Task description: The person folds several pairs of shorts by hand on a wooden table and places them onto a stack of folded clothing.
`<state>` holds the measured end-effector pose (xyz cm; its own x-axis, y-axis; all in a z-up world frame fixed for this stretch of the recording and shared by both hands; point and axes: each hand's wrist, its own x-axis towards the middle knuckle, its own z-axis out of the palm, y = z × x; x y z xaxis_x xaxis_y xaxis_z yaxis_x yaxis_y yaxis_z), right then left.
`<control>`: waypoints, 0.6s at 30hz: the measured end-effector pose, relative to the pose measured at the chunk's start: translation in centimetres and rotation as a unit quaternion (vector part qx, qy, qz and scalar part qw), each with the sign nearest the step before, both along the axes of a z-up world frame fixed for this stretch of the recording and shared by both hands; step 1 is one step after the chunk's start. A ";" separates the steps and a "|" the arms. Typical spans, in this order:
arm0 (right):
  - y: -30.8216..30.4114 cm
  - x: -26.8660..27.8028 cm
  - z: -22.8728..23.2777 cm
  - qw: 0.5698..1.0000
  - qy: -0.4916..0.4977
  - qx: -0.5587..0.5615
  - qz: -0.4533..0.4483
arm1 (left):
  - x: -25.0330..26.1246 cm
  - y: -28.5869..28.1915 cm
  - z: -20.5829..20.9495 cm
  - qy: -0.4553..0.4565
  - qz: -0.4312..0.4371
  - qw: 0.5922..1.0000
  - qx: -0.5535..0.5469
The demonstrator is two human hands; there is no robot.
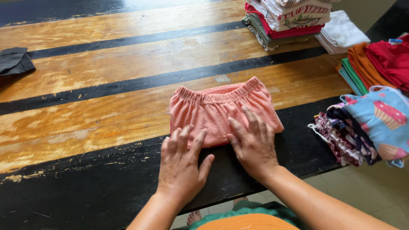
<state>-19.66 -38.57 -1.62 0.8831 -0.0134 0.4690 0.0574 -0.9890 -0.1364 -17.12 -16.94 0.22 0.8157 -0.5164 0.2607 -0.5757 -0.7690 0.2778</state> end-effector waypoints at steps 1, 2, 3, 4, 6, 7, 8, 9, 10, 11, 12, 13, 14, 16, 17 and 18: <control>0.1 -0.2 -0.5 1.000 0.000 -0.001 -0.005 | -0.4 0.4 -0.4 0.000 -0.005 1.000 -0.001; 0.1 -0.3 -0.9 1.000 0.001 -0.010 -0.013 | -0.7 0.7 -0.8 -0.006 -0.012 1.000 0.001; 0.0 -0.2 -1.3 1.000 0.001 -0.020 -0.021 | -0.7 0.9 -1.1 -0.014 -0.018 1.000 0.002; -0.1 0.0 -1.6 0.999 -0.001 -0.022 -0.025 | -0.5 0.9 -1.4 -0.016 -0.023 1.000 0.001; -0.2 0.4 -2.1 0.999 0.007 -0.033 -0.032 | -0.2 0.9 -1.9 -0.003 -0.041 0.999 0.021; -0.4 0.7 -2.1 0.999 0.004 -0.036 -0.034 | 0.1 0.8 -2.0 -0.006 -0.043 0.999 0.018; -0.7 1.1 -2.0 0.999 0.015 -0.017 -0.037 | 0.5 0.6 -2.0 0.018 -0.055 0.998 0.020; -1.0 1.4 -1.8 0.999 0.027 0.001 -0.039 | 0.6 0.4 -2.1 0.044 -0.066 0.997 0.021; -1.5 1.7 -1.5 0.999 0.026 -0.001 -0.040 | 0.9 0.0 -2.2 0.043 -0.067 0.997 0.019; -2.1 2.3 -1.1 0.997 0.057 0.015 -0.054 | 1.4 -0.6 -2.1 0.060 -0.074 0.995 0.030; -2.7 2.9 -0.7 0.993 0.088 0.032 -0.069 | 2.0 -1.1 -2.1 0.076 -0.080 0.993 0.041; -3.4 3.5 -0.3 0.993 0.086 0.030 -0.069 | 2.5 -1.7 -2.2 0.075 -0.080 0.993 0.039; -4.2 4.1 0.0 0.991 0.101 0.040 -0.079 | 3.2 -2.4 -2.3 0.066 -0.089 0.994 0.009; -6.2 5.4 0.4 0.988 0.117 0.049 -0.089 | 4.4 -4.0 -2.4 0.057 -0.097 0.993 -0.022; -7.4 6.2 0.6 0.981 0.152 0.061 -0.105 | 5.2 -4.9 -2.3 0.078 -0.106 0.991 -0.017; -8.7 7.0 0.7 0.972 0.187 0.072 -0.120 | 5.8 -5.9 -2.2 0.099 -0.115 0.988 -0.013</control>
